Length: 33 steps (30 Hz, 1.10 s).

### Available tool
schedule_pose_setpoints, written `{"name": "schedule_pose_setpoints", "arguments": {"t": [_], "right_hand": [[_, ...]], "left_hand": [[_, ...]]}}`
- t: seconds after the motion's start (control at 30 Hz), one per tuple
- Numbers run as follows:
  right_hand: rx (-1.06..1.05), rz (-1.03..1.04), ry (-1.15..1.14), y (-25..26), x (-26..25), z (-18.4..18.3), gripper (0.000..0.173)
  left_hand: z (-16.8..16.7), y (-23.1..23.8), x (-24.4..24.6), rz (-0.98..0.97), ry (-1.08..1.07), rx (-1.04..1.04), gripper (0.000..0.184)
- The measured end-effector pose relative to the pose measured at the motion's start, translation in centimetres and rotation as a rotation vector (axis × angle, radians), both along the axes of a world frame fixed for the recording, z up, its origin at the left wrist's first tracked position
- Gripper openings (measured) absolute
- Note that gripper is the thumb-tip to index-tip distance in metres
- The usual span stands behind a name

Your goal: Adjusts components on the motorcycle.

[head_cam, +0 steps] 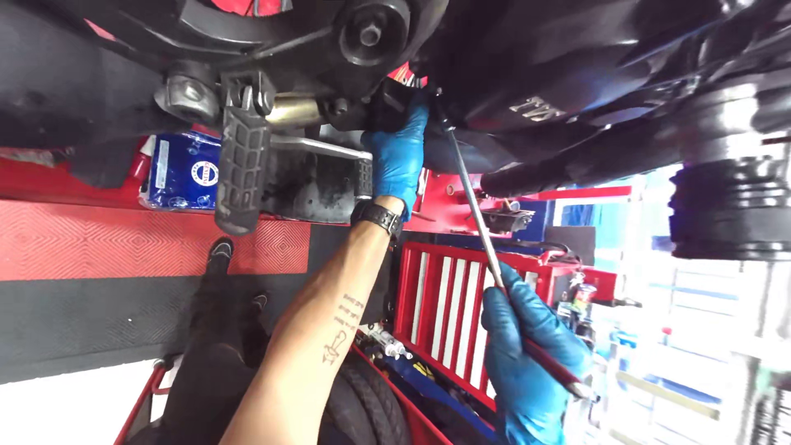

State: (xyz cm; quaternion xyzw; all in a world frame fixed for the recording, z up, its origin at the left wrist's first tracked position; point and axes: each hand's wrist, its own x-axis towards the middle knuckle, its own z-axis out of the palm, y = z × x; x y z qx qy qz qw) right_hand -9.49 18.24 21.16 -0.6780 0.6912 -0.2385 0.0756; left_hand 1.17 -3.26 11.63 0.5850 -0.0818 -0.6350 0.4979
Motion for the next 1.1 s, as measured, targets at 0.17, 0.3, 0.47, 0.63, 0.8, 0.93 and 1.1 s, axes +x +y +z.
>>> {"name": "schedule_pose_setpoints", "arguments": {"t": [0.17, 0.3, 0.47, 0.63, 0.8, 0.93, 1.1], "right_hand": [[0.073, -0.103, -0.108, -0.7, 1.7, 2.0, 0.027], [0.080, -0.121, -0.088, -1.0, 2.7, 2.2, 0.026], [0.046, -0.155, -0.042, -1.4, 3.5, 1.0, 0.026], [-0.018, -0.181, -0.334, -0.8, 2.2, -2.2, 0.024], [-0.018, -0.196, -0.399, -0.7, 2.2, -2.5, 0.025], [-0.019, -0.202, -0.433, -0.7, 2.1, -2.6, 0.025], [-0.032, -0.189, -0.456, -0.4, 2.0, -3.6, 0.026]], "left_hand": [[0.1, 0.2, 0.3, -0.007, 0.035, -0.009, 0.065], [0.2, 0.2, 0.6, 0.056, 0.094, -0.046, 0.053], [0.0, 0.4, 0.5, 0.066, 0.091, -0.052, 0.061], [-1.5, 0.3, -0.1, 0.037, 0.064, -0.102, 0.068], [-3.3, 1.0, -1.4, 0.069, -0.137, -0.238, 0.058], [-1.0, 7.2, 0.4, -0.296, -0.241, -0.209, 0.069], [-0.9, 8.4, 0.9, -0.322, -0.486, -0.478, 0.058]]}}
